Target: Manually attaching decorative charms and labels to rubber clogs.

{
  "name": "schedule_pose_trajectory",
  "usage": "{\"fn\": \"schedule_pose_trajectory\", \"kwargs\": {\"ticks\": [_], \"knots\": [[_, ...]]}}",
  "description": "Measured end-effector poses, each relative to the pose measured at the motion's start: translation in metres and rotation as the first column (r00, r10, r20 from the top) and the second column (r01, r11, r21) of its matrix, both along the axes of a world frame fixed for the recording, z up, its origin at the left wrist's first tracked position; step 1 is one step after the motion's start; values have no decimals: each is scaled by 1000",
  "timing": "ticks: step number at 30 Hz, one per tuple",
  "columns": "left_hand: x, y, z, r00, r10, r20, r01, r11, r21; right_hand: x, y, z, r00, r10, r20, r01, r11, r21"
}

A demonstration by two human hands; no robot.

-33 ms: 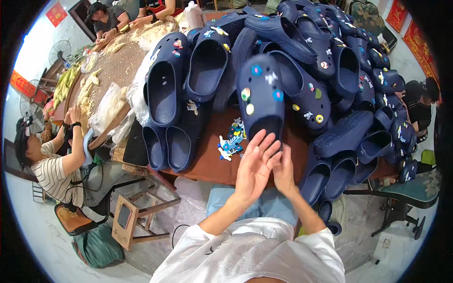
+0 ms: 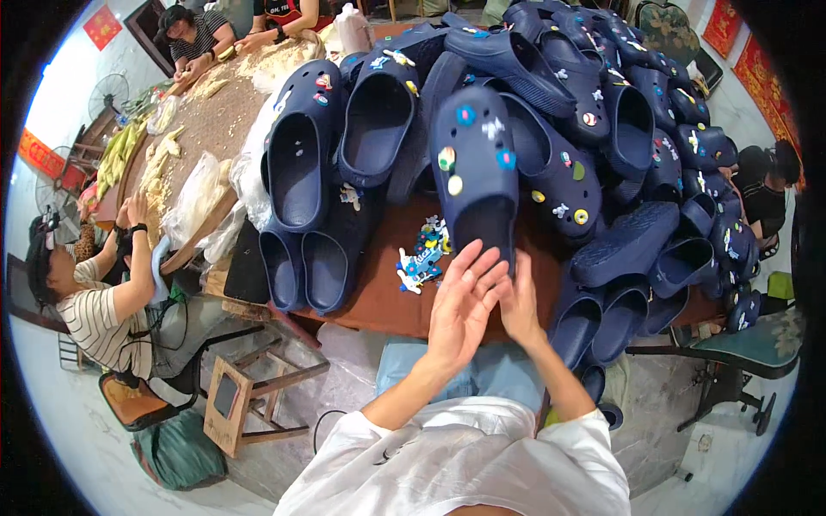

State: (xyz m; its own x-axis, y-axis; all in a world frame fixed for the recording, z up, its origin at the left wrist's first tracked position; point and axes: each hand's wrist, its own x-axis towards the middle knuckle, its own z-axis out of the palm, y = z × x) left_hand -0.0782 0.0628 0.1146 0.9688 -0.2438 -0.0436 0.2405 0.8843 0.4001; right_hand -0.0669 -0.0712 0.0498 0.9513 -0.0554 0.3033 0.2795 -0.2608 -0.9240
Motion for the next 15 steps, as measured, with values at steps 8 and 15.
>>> {"fn": "schedule_pose_trajectory", "kwargs": {"ticks": [8,15], "knots": [[-19,-1,-51,986,-3,-164,38,977,208,135,8,-1,991,-128,-51,137,950,280],[-11,2,-87,962,26,-273,75,932,354,142,7,-7,937,148,-317,100,755,648]]}}
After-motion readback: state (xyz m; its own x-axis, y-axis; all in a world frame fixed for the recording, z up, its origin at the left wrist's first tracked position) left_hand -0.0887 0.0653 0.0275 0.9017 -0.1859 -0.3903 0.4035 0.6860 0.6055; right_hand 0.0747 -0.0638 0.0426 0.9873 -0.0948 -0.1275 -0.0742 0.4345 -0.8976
